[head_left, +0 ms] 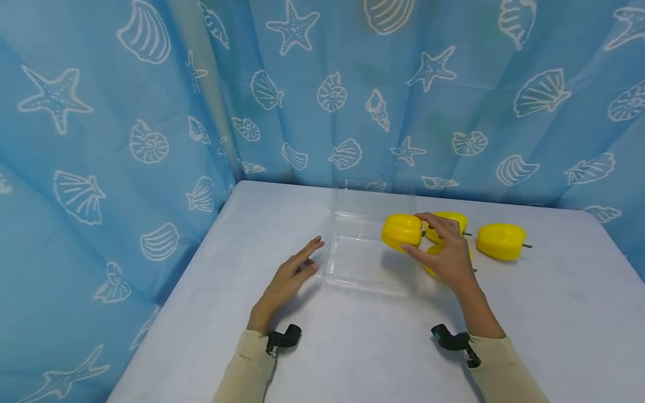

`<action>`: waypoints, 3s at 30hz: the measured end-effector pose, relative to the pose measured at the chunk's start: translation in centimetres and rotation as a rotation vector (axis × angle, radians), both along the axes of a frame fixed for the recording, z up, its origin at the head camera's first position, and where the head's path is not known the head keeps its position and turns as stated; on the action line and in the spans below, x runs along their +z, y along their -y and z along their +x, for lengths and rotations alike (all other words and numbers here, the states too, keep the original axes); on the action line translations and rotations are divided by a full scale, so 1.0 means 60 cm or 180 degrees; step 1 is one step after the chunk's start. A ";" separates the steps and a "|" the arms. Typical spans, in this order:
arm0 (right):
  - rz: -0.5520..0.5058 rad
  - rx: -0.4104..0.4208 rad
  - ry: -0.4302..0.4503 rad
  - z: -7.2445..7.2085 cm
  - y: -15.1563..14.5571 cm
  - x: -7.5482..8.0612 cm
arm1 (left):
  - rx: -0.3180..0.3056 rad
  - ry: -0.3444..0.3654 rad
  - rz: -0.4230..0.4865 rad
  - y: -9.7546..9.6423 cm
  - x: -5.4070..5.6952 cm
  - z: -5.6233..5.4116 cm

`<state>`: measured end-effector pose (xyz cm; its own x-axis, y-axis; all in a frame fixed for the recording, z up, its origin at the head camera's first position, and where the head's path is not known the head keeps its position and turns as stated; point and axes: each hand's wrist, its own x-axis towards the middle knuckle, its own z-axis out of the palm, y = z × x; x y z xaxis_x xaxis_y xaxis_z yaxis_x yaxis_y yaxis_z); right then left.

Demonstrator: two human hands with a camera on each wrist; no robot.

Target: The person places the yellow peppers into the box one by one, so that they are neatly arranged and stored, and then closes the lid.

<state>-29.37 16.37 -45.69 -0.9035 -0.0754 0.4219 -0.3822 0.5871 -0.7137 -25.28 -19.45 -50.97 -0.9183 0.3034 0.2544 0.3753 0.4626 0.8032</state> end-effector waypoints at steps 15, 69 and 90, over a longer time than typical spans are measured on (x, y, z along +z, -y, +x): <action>0.0036 0.0193 -0.0166 -0.011 0.030 -0.006 | -0.0021 -0.0016 0.0002 0.000 -0.003 -0.002; 0.0628 0.0280 0.0845 -0.042 0.150 -0.008 | -0.0057 0.0039 -0.0031 0.005 0.005 -0.004; 0.0729 0.0492 0.0732 -0.050 0.180 -0.018 | -0.0053 0.0079 -0.0018 0.006 -0.001 -0.009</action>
<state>-32.38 5.57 -46.76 -0.9434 -0.2877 0.1650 -0.3236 0.6896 -0.6479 -25.81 -19.83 -51.04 -0.9191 0.3201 0.2297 0.3629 0.4611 0.8097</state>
